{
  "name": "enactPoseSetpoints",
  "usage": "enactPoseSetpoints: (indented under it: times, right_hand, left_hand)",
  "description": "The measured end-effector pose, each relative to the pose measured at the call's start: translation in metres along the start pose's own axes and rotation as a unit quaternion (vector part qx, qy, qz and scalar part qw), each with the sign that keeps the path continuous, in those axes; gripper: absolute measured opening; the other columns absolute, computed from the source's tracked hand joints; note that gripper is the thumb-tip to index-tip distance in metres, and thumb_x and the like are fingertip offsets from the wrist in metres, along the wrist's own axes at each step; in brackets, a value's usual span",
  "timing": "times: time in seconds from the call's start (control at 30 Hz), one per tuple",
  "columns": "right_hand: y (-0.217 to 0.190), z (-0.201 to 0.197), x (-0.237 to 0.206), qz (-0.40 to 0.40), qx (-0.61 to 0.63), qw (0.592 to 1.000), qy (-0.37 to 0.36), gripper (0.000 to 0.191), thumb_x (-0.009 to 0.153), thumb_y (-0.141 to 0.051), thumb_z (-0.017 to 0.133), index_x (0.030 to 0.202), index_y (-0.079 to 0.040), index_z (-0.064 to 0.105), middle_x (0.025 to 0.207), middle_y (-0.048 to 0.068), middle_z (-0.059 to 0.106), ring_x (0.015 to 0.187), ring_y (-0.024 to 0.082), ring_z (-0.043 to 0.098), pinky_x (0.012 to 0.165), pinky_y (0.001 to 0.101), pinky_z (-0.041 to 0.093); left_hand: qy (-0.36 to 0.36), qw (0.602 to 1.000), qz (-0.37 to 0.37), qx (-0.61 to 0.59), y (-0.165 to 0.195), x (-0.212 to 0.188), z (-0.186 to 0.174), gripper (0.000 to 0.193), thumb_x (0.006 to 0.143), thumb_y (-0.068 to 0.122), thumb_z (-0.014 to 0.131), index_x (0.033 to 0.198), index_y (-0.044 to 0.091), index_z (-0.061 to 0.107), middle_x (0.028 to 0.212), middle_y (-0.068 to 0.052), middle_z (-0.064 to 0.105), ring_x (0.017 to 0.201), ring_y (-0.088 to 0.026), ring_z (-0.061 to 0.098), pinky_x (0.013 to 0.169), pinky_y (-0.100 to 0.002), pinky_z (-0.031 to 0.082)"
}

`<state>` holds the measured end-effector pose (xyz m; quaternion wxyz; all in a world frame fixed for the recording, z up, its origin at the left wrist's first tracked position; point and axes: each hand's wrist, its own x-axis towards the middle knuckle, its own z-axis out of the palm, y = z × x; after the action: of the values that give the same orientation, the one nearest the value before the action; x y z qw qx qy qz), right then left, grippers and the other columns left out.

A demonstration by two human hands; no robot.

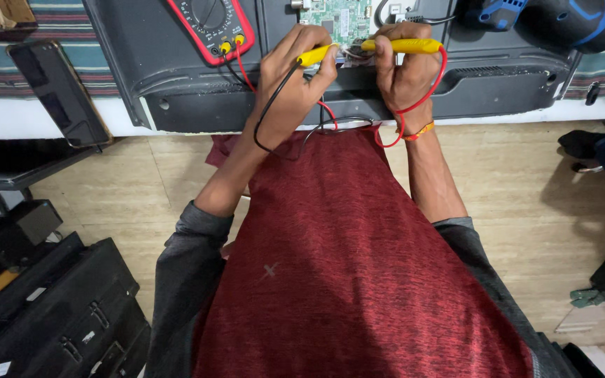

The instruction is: The person unscrews the back cover of a television with a cordless drill and removes the cover to expose the mainboard. They probe the board with multimeter test leads, reposition the board and cables, and then point a remote control at the television.

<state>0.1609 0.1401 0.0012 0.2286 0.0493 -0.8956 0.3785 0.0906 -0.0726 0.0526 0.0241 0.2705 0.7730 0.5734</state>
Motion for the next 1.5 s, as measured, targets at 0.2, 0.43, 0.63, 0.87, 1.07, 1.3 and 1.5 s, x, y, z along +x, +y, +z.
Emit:
enactPoseSetpoints:
  times: [0.2,0.43,0.63,0.87,1.07,1.3,1.5]
  right_hand:
    - [0.000,0.002,-0.002,0.009,0.019,1.000,-0.009,0.012,0.112,-0.004,0.067,0.111,0.002,0.057,0.103,0.016,0.070,0.089,0.029,0.073,0.078,0.0368,0.056]
    - [0.003,0.004,-0.005,0.010,0.040,0.999,-0.011,0.014,0.111,-0.001,0.067,0.112,0.002,0.053,0.102,0.016,0.070,0.088,0.029,0.072,0.078,0.0371,0.056]
    - [0.003,0.003,-0.005,0.003,0.039,0.999,-0.018,0.016,0.111,0.000,0.067,0.112,0.001,0.051,0.101,0.017,0.069,0.087,0.031,0.070,0.076,0.0386,0.055]
    - [-0.001,0.002,-0.002,-0.013,0.039,0.999,-0.020,0.018,0.110,0.000,0.068,0.111,0.001,0.050,0.098,0.016,0.069,0.083,0.031,0.069,0.074,0.0398,0.054]
    - [-0.003,0.001,0.000,-0.030,0.029,0.999,-0.020,0.019,0.110,0.002,0.069,0.111,0.000,0.050,0.097,0.015,0.068,0.085,0.031,0.071,0.074,0.0398,0.055]
    - [-0.003,0.001,-0.001,-0.013,0.041,0.999,-0.022,0.018,0.110,0.001,0.069,0.111,0.001,0.050,0.099,0.015,0.069,0.084,0.030,0.071,0.075,0.0394,0.055]
    - [0.001,0.000,-0.009,-0.001,-0.035,0.999,0.004,0.011,0.111,-0.005,0.066,0.116,-0.004,0.056,0.103,0.016,0.070,0.088,0.031,0.073,0.079,0.0392,0.058]
  left_hand:
    - [-0.016,1.000,0.008,-0.005,-0.002,0.004,-0.004,0.016,0.102,0.003,0.071,0.112,0.002,0.059,0.104,-0.011,0.064,0.092,-0.030,0.069,0.082,-0.037,0.056]
    - [-0.023,1.000,0.001,-0.008,-0.002,0.007,-0.007,0.016,0.102,0.003,0.071,0.114,0.002,0.059,0.105,-0.013,0.064,0.093,-0.030,0.069,0.083,-0.037,0.056]
    - [-0.037,0.999,0.009,-0.002,0.000,0.009,-0.005,0.016,0.102,0.003,0.071,0.111,0.002,0.058,0.101,-0.012,0.063,0.089,-0.031,0.067,0.081,-0.037,0.054]
    - [-0.056,0.998,0.006,-0.019,0.000,0.013,-0.008,0.016,0.101,0.002,0.071,0.109,0.002,0.058,0.098,-0.014,0.060,0.084,-0.031,0.064,0.077,-0.037,0.053]
    - [-0.069,0.997,0.014,-0.014,-0.002,0.016,-0.010,0.017,0.102,0.002,0.071,0.111,0.001,0.057,0.099,-0.015,0.059,0.084,-0.032,0.064,0.077,-0.037,0.052]
    - [-0.077,0.997,0.002,-0.011,-0.002,0.019,-0.010,0.016,0.103,0.003,0.071,0.109,0.001,0.056,0.098,-0.014,0.060,0.083,-0.031,0.064,0.077,-0.037,0.052]
    - [-0.070,0.997,0.009,-0.018,-0.002,0.013,-0.010,0.016,0.103,0.002,0.070,0.110,0.001,0.056,0.100,-0.015,0.060,0.086,-0.031,0.064,0.079,-0.037,0.053]
